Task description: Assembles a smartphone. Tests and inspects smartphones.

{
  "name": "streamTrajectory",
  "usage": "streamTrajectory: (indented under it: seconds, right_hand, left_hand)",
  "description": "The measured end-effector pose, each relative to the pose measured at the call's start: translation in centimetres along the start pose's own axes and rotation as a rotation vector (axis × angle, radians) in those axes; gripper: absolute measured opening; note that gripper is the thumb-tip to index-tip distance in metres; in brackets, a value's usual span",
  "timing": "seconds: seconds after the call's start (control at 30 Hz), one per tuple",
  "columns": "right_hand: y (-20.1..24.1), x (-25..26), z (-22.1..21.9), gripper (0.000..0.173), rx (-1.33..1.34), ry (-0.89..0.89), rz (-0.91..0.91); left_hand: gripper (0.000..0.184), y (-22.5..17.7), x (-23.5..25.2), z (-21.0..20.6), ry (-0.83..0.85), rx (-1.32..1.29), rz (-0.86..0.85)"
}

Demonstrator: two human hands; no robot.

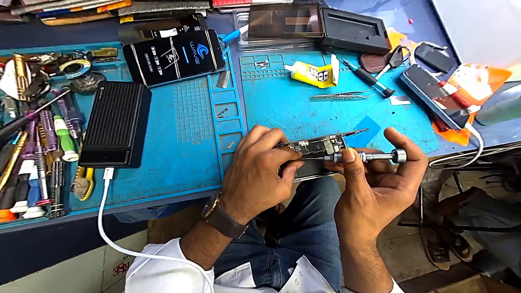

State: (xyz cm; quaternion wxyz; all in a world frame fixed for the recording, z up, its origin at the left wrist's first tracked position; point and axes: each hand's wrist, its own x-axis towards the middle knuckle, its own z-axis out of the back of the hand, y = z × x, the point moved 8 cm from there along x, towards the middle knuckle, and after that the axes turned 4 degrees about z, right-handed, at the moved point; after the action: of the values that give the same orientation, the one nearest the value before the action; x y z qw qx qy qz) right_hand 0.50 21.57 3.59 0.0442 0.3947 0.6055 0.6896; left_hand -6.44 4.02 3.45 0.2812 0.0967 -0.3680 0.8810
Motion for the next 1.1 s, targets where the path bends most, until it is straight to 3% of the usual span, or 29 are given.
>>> streamTrajectory:
  seconds: [0.43, 1.1]
  right_hand:
    - [2.6, 1.1, -2.7, 0.072, -0.192, 0.213, 0.426]
    - [2.5, 1.7, -3.4, 0.069, -0.29, 0.278, 0.42]
  left_hand:
    - [0.011, 0.3, 0.3, 0.1, -0.001, -0.039, 0.03]
    - [0.012, 0.4, 0.3, 0.1, 0.005, -0.036, 0.038]
